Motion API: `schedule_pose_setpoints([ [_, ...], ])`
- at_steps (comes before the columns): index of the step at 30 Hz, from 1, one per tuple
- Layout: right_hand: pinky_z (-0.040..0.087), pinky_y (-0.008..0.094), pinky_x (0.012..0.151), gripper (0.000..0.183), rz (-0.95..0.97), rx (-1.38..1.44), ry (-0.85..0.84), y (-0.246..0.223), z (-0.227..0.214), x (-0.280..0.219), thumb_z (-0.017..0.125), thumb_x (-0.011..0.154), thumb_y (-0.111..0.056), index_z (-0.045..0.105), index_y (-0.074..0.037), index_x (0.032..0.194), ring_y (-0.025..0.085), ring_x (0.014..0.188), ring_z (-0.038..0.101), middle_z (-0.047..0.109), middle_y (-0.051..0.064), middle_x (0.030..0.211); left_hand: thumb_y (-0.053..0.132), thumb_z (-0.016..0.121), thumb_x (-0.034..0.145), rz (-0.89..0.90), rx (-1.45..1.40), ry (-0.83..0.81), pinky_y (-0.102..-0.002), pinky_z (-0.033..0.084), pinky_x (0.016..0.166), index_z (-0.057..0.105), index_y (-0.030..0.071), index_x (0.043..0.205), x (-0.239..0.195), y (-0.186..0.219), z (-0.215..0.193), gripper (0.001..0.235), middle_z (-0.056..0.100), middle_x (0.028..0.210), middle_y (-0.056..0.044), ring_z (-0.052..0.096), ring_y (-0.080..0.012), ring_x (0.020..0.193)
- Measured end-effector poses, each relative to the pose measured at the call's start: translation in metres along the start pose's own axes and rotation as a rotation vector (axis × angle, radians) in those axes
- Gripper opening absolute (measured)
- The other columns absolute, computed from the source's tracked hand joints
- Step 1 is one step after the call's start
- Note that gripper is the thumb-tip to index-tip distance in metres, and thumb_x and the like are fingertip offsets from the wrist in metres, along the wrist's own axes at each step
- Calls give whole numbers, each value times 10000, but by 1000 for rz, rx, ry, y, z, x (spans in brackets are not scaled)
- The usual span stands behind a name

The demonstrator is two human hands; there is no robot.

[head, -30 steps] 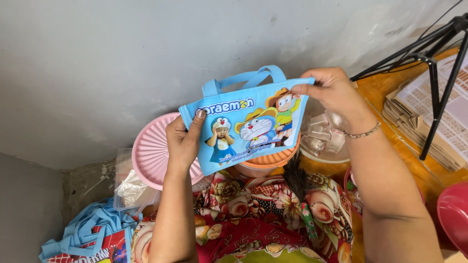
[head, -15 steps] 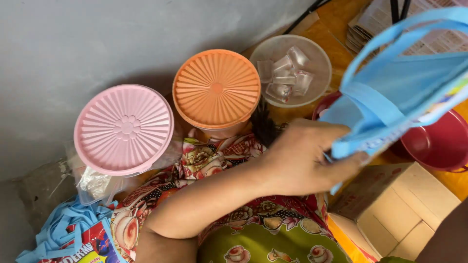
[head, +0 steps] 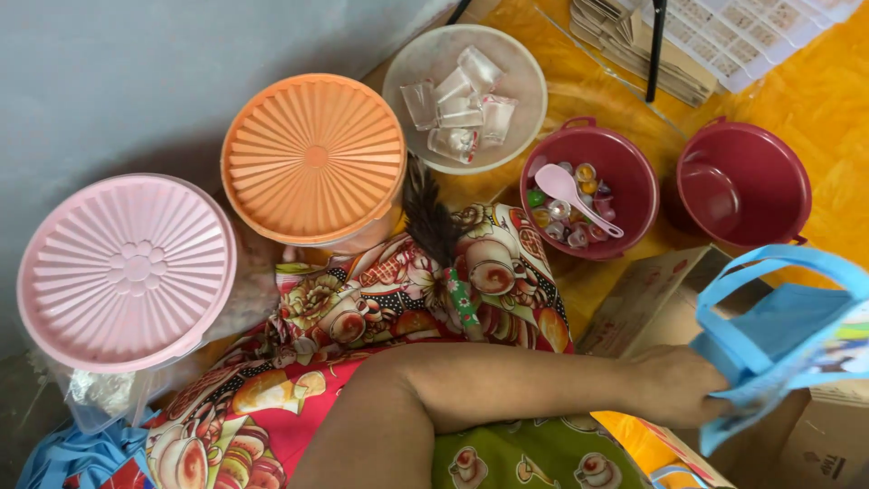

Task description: The person sits on the floor and packs small snack bags into a blue Doraemon-themed tote bag. They use a feather duster to wipe the exterior of the bag, then place several snack packets inside, fold the bag closed, and dust it again before setting it aside.

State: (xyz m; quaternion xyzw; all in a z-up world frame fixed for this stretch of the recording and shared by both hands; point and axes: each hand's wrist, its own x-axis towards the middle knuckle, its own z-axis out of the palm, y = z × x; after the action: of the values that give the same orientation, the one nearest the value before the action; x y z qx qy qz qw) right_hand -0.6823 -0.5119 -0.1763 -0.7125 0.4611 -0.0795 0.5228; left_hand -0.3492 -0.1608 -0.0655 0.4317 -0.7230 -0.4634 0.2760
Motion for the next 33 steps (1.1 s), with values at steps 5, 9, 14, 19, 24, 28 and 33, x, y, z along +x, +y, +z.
schedule_pose_setpoints([
  [5,454,533,773,304,158,73,34,-109,109,-48,433,749,246,472,259,1050,534,822,551,534,450,946,336,299,754,-301,103,-207,-456,452,590,583,12,779,-24,-1,-23,432,589,892,-232,568,-398,767],
  [9,470,369,792,160,130,130,84,-204,182,-54,567,745,83,578,135,896,315,777,587,605,256,834,278,317,748,-342,178,-149,-469,439,662,577,21,751,-38,4,-39,366,592,878,-221,554,-404,789],
  [14,436,299,736,228,124,7,89,-229,203,-43,606,718,89,597,63,945,224,753,552,600,169,809,309,391,734,-476,165,-193,-425,463,669,599,32,826,-42,-4,-46,358,585,880,-174,567,-348,807],
  [19,399,326,733,286,11,-683,304,-192,208,-29,752,642,-212,666,-74,878,247,834,490,488,130,936,353,403,767,-658,127,-203,-367,402,792,600,42,945,-44,-5,-48,408,579,1005,-146,520,-305,960],
  [24,391,310,635,198,52,-491,225,-219,219,-40,723,691,-174,670,-53,839,215,681,513,556,103,800,250,351,804,-696,210,-365,-342,411,776,562,66,1063,-55,6,-58,382,569,1067,-109,531,-258,982],
  [28,406,342,643,256,105,-619,231,-221,223,-41,743,662,-222,655,-42,822,258,736,512,515,143,876,299,248,801,-792,165,-453,-370,387,820,541,73,1097,-57,-7,-62,474,545,1124,-127,521,-272,1006],
  [33,390,375,792,501,28,-712,270,-211,221,-42,759,576,-187,602,-22,1022,323,955,486,531,230,964,507,186,772,-721,163,-395,-387,395,823,507,80,1175,-66,-3,-66,670,488,1220,-119,476,-288,1089],
])
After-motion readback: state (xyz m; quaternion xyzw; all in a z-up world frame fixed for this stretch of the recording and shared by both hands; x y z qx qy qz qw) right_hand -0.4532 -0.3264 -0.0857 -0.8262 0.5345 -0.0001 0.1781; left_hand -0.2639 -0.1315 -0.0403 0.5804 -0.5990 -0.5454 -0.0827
